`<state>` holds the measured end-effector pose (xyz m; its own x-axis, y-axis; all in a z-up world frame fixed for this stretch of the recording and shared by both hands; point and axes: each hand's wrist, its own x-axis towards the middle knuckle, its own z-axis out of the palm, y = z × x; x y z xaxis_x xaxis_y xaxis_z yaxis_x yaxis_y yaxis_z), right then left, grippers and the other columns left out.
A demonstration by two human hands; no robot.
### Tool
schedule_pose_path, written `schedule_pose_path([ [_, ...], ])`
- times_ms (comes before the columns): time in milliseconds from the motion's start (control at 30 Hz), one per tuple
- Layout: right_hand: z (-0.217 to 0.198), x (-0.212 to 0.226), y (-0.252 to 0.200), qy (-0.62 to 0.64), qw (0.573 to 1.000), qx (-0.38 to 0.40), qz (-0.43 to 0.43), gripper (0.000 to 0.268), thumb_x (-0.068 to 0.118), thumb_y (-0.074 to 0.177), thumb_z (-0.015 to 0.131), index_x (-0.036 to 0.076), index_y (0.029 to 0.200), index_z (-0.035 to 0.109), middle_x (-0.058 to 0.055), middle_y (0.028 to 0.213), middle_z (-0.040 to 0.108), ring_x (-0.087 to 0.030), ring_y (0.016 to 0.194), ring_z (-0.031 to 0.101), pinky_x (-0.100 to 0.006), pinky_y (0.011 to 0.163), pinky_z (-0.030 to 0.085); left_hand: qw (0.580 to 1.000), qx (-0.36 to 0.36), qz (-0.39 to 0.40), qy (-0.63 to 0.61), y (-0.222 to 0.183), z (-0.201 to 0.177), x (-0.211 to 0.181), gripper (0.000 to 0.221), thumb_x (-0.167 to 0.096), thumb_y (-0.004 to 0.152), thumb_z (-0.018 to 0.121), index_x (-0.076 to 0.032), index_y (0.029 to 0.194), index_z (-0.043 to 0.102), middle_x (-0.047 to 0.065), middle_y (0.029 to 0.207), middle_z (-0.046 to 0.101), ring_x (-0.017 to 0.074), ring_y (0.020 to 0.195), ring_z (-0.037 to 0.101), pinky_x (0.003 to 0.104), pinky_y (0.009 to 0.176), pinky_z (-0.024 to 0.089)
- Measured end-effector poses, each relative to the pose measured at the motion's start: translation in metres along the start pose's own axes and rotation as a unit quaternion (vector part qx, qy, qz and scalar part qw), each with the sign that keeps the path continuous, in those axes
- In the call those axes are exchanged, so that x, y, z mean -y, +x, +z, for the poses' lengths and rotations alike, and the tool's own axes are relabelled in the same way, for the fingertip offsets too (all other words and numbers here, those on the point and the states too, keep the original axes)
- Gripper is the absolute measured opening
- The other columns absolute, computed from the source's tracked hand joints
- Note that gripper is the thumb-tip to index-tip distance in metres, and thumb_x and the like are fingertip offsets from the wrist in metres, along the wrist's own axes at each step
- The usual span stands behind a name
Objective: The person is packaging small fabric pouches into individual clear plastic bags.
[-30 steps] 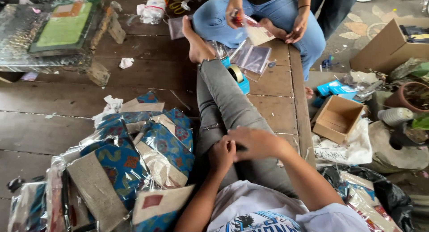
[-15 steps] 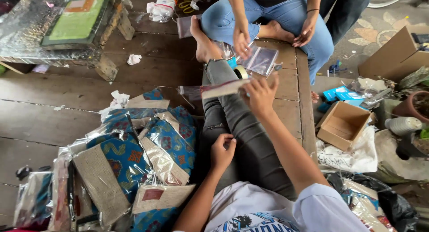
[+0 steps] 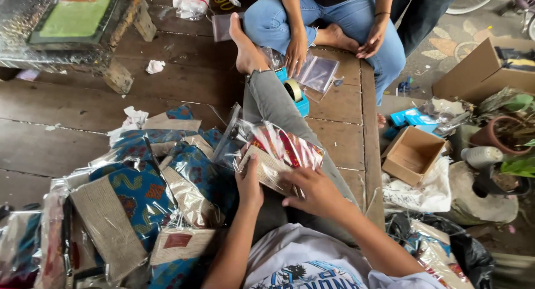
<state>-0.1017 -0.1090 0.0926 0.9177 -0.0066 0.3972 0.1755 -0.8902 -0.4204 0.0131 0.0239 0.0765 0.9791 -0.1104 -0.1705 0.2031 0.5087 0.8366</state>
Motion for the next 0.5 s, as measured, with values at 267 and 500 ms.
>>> schedule_pose_path([
  [267, -0.087, -0.036, 0.013, 0.393, 0.904, -0.149, 0.081, 0.105, 0.042, 0.080, 0.081, 0.005, 0.160, 0.024, -0.020, 0.147, 0.049, -0.028, 0.126, 0.055, -0.025, 0.067, 0.050, 0.928, 0.333, 0.111, 0.128, -0.037, 0.008, -0.087, 0.037, -0.020, 0.092, 0.075, -0.004, 0.126, 0.072, 0.016, 0.111, 0.076, 0.0224, 0.112, 0.068, 0.041, 0.096, 0.054],
  [500, -0.089, -0.038, -0.009, 0.527, 0.839, -0.061, 0.118, 0.047, -0.004, 0.071, 0.082, -0.015, 0.115, 0.069, -0.022, 0.075, 0.074, -0.021, 0.057, 0.072, -0.026, 0.042, 0.054, 0.888, 0.398, 0.142, 0.180, -0.061, 0.016, -0.115, 0.032, -0.019, 0.087, 0.081, -0.004, 0.115, 0.074, 0.015, 0.108, 0.075, 0.0260, 0.108, 0.070, 0.045, 0.088, 0.056],
])
